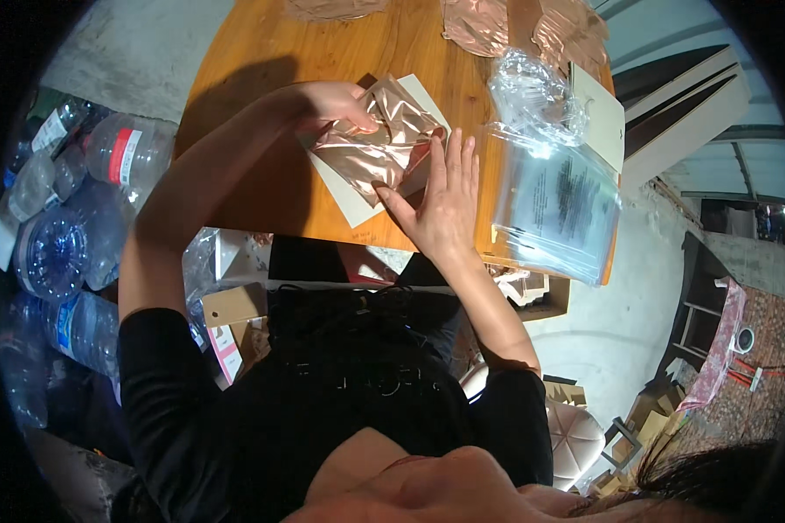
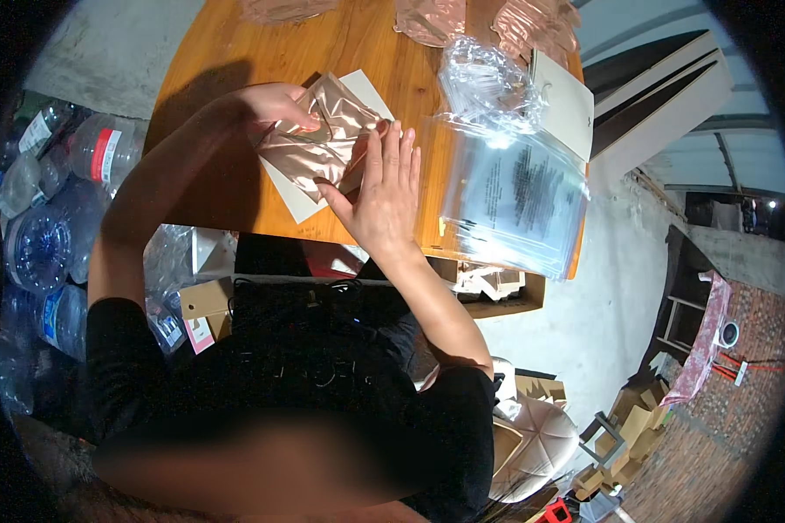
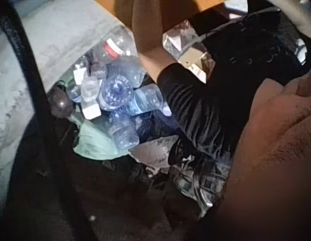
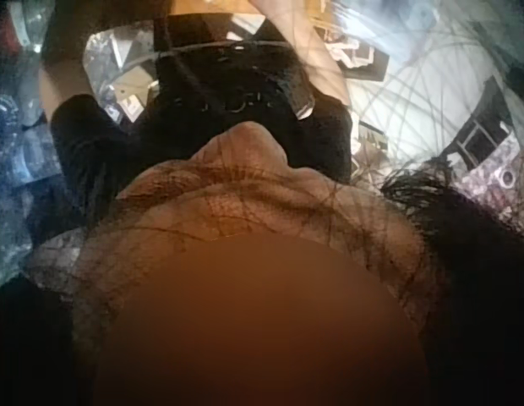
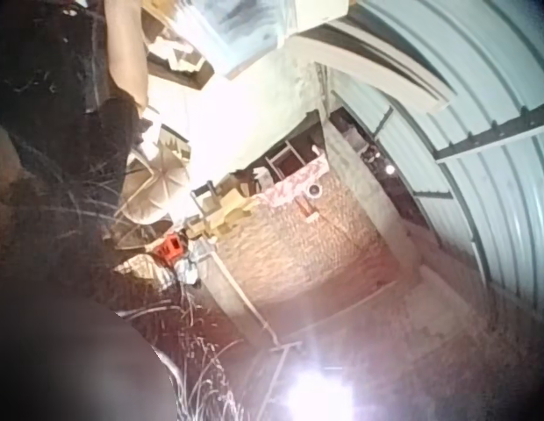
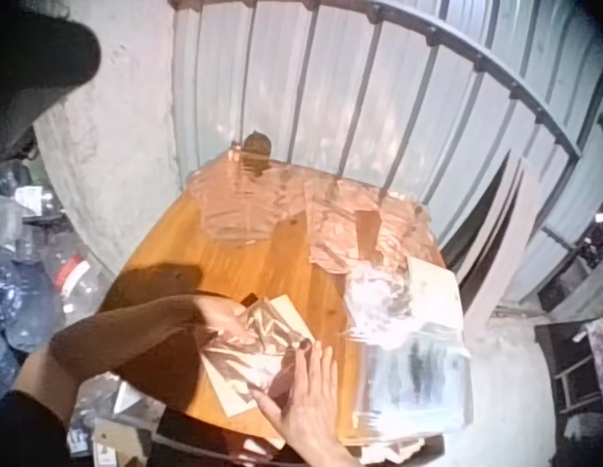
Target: Fold a metallic pouch and place it into a plastic bag with a cardboard insert.
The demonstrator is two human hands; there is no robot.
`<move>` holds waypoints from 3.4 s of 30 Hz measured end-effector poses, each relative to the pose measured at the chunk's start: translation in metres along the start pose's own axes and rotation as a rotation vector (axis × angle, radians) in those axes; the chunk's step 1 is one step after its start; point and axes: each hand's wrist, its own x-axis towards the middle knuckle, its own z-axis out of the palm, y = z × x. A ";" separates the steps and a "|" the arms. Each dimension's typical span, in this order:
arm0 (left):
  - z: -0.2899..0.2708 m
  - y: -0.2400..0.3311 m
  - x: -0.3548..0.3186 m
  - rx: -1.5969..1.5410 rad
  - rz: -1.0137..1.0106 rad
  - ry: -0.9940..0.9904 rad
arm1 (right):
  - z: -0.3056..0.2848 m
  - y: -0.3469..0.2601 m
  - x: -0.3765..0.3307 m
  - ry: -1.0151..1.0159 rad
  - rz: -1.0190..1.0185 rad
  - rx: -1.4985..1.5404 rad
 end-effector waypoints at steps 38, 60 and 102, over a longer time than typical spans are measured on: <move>0.056 -0.044 -0.005 1.301 0.716 0.465 | 0.026 -0.003 0.000 -0.181 0.131 -0.136; 0.053 -0.049 -0.028 1.400 0.833 0.368 | 0.030 -0.002 -0.001 -0.130 0.151 -0.178; 0.083 -0.259 -0.175 1.108 0.405 0.819 | -0.055 0.204 -0.274 -0.495 0.676 0.727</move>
